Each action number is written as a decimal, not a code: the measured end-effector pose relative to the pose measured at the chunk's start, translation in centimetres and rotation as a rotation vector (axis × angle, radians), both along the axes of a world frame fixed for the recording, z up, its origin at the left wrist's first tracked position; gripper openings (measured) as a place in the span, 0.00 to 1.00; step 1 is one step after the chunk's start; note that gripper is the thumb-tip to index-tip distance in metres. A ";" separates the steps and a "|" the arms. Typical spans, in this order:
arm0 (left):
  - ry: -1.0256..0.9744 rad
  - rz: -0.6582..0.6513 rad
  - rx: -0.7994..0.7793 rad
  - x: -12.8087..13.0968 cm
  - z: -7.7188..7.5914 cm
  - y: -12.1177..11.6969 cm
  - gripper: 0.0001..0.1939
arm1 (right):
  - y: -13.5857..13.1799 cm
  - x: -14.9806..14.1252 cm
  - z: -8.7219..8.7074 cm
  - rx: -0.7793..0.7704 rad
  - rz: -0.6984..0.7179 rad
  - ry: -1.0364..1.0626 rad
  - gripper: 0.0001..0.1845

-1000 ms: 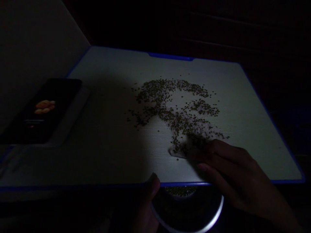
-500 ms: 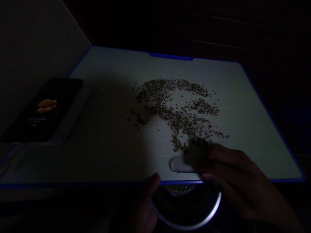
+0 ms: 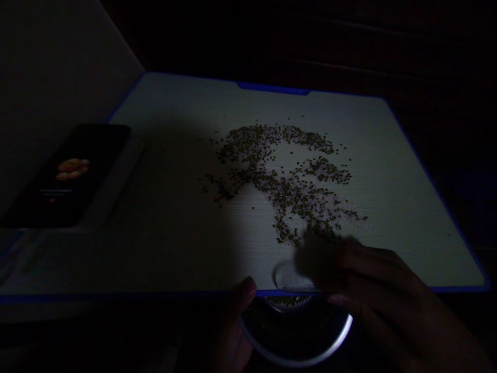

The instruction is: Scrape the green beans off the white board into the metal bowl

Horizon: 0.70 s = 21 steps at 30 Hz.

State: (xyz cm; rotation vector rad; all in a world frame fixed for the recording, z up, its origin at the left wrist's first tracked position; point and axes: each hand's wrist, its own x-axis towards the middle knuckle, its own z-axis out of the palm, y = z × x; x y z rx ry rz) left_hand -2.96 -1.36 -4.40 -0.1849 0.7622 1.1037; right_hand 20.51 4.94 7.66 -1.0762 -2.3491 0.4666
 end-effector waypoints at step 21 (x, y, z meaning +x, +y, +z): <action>0.192 0.131 -0.148 0.6 0.7 0.4 0.11 | -0.3 1.5 -1.6 -0.023 -0.242 0.014 0.08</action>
